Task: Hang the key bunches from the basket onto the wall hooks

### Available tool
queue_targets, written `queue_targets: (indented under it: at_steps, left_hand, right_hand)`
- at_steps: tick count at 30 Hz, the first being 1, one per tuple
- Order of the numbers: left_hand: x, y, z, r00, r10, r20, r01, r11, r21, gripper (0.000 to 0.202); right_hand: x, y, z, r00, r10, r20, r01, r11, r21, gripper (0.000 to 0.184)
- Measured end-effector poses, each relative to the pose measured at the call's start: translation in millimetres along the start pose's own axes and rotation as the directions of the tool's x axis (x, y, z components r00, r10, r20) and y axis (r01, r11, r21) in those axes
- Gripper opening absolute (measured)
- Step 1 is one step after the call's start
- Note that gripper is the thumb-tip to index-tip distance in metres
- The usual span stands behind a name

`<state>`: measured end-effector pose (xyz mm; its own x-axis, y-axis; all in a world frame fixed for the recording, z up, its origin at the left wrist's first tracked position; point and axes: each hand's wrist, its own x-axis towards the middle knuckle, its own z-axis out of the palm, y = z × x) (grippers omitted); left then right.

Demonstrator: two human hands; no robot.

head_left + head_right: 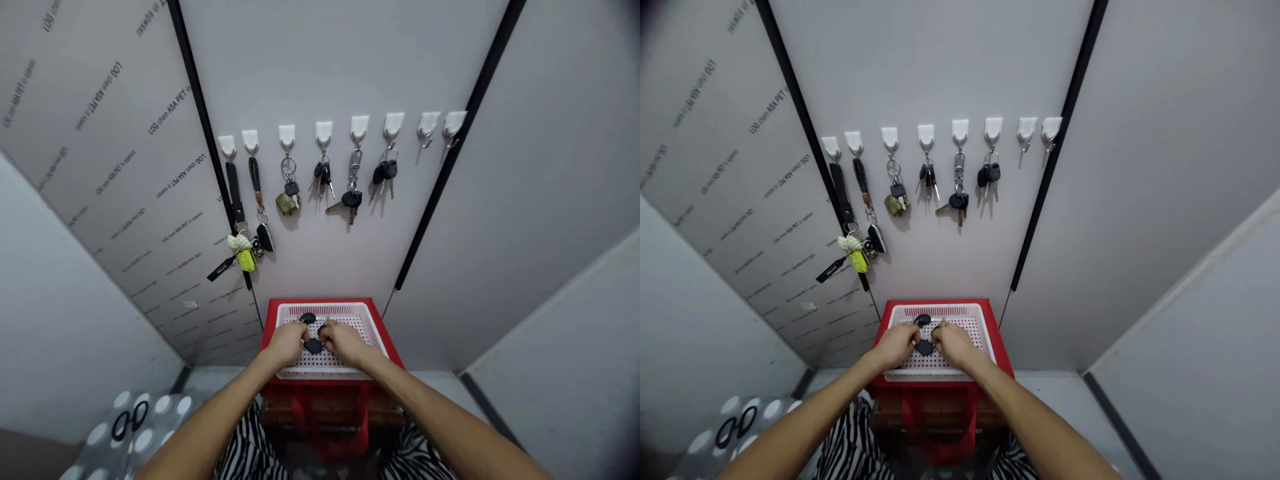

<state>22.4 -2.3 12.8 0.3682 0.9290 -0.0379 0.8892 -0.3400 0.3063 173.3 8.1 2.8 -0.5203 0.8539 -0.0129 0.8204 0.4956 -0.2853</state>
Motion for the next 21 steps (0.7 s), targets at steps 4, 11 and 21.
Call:
queue_targets:
  at_steps: [4, 11, 21]
  left_hand:
    - [1.4, -3.8, -2.4, 0.999, -0.038, -0.017, 0.037, 0.997, -0.063, 0.021]
    - [10.8, 12.0, -18.6, 0.977, 0.012, -0.215, -0.092, 0.925, -0.368, 0.022]
    - [40.5, 95.4, -81.5, 0.835, 0.159, -0.526, -0.419, 0.804, -0.422, 0.036]
  right_hand:
    - [-0.8, 4.0, -9.8, 1.000, 0.003, -0.029, 0.003, 0.984, 0.177, 0.016]
    - [-0.9, 12.4, -60.6, 0.979, 0.192, -0.065, -0.106, 0.759, 0.643, 0.012]
    - [-13.3, 14.5, -173.1, 0.875, 0.323, -0.360, 0.099, 0.609, 0.787, 0.013]
